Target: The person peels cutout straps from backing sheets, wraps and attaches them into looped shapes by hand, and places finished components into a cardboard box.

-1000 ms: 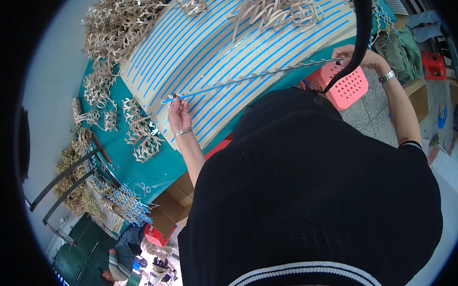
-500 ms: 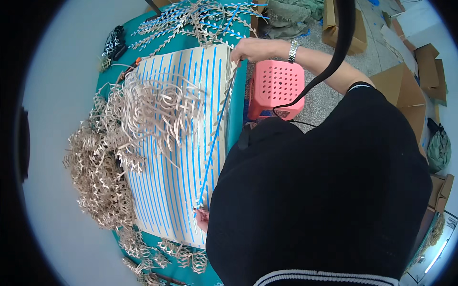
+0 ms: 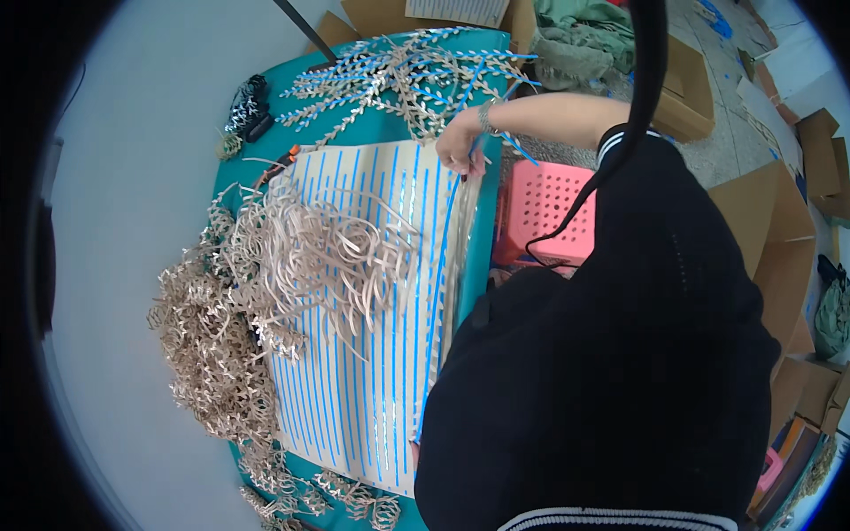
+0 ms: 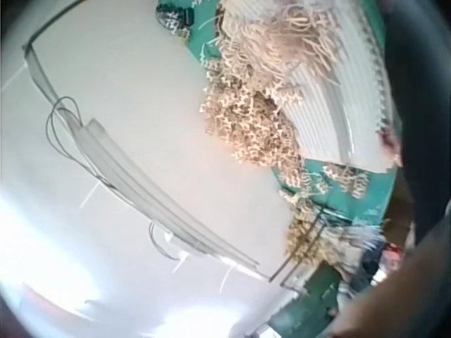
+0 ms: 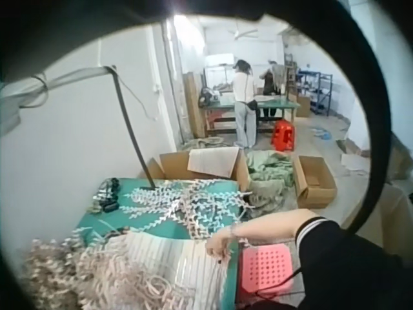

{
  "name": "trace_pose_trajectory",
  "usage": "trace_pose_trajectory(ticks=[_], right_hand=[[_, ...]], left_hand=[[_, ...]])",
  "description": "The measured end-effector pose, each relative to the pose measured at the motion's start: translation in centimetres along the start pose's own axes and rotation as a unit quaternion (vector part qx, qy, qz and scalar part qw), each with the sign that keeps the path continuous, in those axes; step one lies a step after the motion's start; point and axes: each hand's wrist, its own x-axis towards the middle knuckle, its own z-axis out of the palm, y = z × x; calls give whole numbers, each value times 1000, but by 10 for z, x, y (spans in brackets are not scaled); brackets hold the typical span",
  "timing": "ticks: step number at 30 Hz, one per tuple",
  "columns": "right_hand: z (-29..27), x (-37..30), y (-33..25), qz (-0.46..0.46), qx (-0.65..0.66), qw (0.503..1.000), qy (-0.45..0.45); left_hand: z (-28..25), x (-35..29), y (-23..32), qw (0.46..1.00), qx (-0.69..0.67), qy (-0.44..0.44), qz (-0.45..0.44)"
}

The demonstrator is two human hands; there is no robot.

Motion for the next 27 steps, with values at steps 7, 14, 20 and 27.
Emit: trace_pose_trajectory(ticks=[7, 14, 20, 27], right_hand=[[-20, 103, -70, -214, -294, 930, 53], [18, 165, -175, -360, -259, 891, 97], [16, 165, -164, -363, -381, 841, 125], [-27, 1, -94, -87, -315, 942, -71]], left_hand=[[-50, -10, -4, 997, -16, 40, 64], [-127, -34, 44, 991, -57, 76, 91], [-104, -36, 57, 982, -63, 10, 179], [-53, -9, 12, 985, 138, 95, 46]])
